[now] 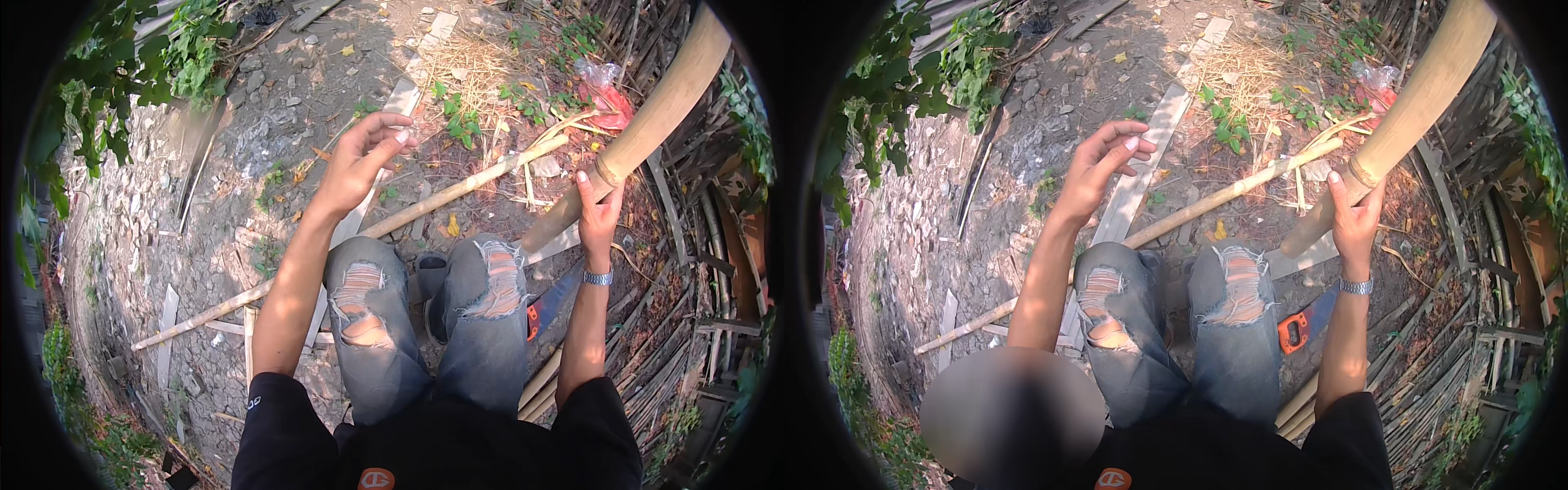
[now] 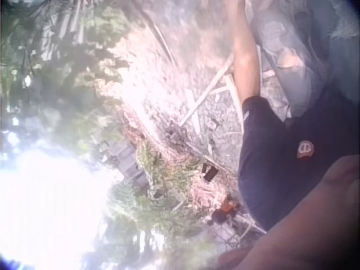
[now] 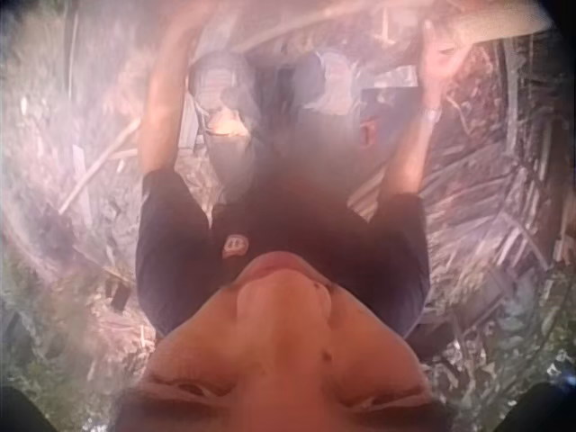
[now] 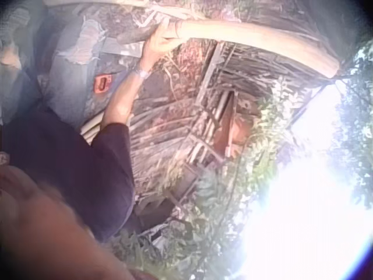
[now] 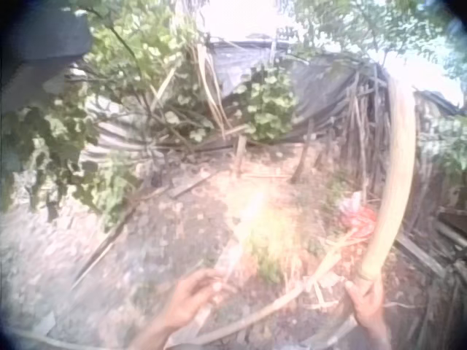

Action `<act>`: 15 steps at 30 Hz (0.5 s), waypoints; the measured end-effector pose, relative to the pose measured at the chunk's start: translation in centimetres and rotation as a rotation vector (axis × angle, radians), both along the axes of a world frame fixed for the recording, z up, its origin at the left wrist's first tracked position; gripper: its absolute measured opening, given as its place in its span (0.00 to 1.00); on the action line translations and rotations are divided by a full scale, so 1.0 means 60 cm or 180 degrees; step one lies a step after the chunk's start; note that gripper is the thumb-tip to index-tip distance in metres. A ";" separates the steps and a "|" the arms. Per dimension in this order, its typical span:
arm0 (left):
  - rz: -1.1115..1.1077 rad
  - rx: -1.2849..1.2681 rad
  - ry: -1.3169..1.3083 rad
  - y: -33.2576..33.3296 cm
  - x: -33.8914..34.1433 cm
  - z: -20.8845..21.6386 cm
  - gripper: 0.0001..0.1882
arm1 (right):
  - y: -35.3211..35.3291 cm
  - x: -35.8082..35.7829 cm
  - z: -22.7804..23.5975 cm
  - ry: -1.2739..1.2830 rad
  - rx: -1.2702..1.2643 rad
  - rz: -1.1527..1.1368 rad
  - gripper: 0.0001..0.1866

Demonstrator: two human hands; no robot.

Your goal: The person sits on a small stool outdoors and uses a hand saw to cut a long bamboo pole. They hold the bamboo steady with their left hand and saw through it with their right hand, creating a cut section.

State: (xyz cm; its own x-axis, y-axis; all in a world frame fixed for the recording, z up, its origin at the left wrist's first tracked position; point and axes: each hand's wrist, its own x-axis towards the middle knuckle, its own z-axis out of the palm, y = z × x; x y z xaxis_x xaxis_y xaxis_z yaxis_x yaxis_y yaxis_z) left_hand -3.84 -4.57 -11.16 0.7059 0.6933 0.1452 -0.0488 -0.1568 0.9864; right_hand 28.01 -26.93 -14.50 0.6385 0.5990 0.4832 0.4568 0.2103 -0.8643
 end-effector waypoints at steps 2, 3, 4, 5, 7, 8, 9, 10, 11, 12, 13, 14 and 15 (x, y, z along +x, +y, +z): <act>0.0118 0.0498 0.0289 0.008 -0.013 -0.023 0.34 | 0.102 -0.027 0.025 0.0496 0.0067 0.0603 0.29; 0.0089 0.0753 0.0494 0.008 -0.022 -0.032 0.44 | 0.152 -0.060 0.038 0.0447 -0.0120 0.0880 0.30; 0.0163 0.0897 0.0554 0.005 -0.026 -0.041 0.45 | 0.197 -0.097 0.049 0.0391 -0.0318 0.1154 0.31; 0.0257 0.1045 0.0664 0.002 -0.031 -0.050 0.46 | 0.244 -0.136 0.039 0.0472 -0.0445 0.1541 0.32; 0.0544 0.1429 0.0522 0.009 -0.021 -0.083 0.46 | 0.309 -0.199 0.027 0.0391 -0.0735 0.2146 0.38; 0.0753 0.1324 0.0573 0.023 -0.030 -0.118 0.46 | 0.339 -0.226 -0.004 0.0299 -0.0873 0.2400 0.43; 0.0941 0.1193 0.0564 0.037 -0.030 -0.162 0.45 | 0.360 -0.237 -0.058 -0.0058 -0.1053 0.2576 0.44; 0.1168 0.1088 0.0636 0.052 -0.050 -0.195 0.45 | 0.380 -0.256 -0.099 -0.0366 -0.1179 0.2811 0.46; 0.1233 0.1153 0.0594 0.051 -0.087 -0.231 0.42 | 0.386 -0.266 -0.108 -0.0811 -0.1374 0.3245 0.53; 0.1505 0.1113 0.0871 0.038 -0.118 -0.248 0.40 | 0.388 -0.264 -0.137 -0.1239 -0.1493 0.3153 0.53; 0.1770 0.1076 0.1118 0.023 -0.147 -0.264 0.39 | 0.390 -0.251 -0.187 -0.1694 -0.1605 0.3030 0.52; 0.1977 0.1059 0.1414 0.007 -0.194 -0.291 0.37 | 0.394 -0.246 -0.246 -0.2107 -0.1672 0.2927 0.52; 0.2173 0.1030 0.1682 -0.016 -0.241 -0.319 0.35 | 0.395 -0.238 -0.307 -0.2213 -0.2245 0.2756 0.51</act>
State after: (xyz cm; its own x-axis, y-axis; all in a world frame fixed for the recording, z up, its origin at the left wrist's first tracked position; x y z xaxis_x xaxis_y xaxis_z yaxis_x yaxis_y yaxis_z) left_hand -18.32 -5.54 -30.31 0.1884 0.9655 0.1798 0.6001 -0.2581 0.7571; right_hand 13.71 -3.24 -32.94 -0.3306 0.9433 -0.0297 0.7941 0.2610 -0.5488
